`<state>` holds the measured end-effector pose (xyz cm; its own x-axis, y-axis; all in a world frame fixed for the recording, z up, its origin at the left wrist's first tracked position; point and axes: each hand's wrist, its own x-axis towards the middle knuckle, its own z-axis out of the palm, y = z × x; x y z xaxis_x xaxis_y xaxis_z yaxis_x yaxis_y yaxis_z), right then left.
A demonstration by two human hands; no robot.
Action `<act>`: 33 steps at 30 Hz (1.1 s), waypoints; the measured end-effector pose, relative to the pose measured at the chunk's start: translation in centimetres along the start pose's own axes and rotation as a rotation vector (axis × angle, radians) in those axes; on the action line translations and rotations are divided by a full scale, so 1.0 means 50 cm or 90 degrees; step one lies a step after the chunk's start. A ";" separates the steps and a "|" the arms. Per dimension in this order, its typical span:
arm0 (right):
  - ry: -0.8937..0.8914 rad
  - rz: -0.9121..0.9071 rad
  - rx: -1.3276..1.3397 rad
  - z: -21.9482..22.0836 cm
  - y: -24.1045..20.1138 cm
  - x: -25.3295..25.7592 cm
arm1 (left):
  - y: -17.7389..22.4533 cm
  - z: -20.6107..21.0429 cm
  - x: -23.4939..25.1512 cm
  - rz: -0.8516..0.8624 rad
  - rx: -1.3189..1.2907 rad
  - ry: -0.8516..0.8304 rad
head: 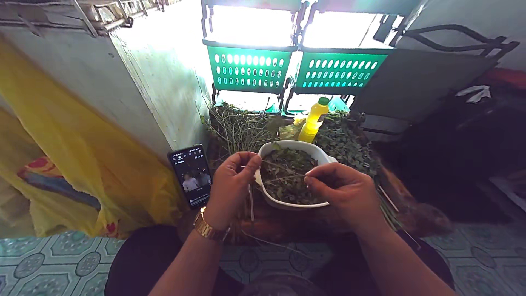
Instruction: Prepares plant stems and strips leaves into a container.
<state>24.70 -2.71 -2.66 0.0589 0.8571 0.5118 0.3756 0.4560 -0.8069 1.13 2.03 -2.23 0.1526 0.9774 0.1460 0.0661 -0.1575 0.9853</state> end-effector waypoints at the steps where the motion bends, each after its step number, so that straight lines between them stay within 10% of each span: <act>1: 0.009 0.007 -0.006 -0.007 0.006 0.001 | -0.002 -0.007 0.007 0.004 -0.005 0.029; 9: -0.056 0.188 -0.131 -0.017 0.068 0.045 | 0.007 -0.018 0.008 0.026 -0.033 0.034; 21: 0.022 0.162 0.288 0.050 -0.018 0.082 | -0.007 0.064 -0.022 -0.008 -0.101 -0.098; 33: -0.059 0.087 0.125 0.060 -0.040 0.048 | -0.010 0.067 -0.025 -0.015 -0.199 -0.083</act>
<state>21.29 -0.83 -0.71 0.0079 0.9283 0.3717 0.1825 0.3642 -0.9133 4.20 0.44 -3.20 0.2806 0.9509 0.1303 -0.2316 -0.0647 0.9707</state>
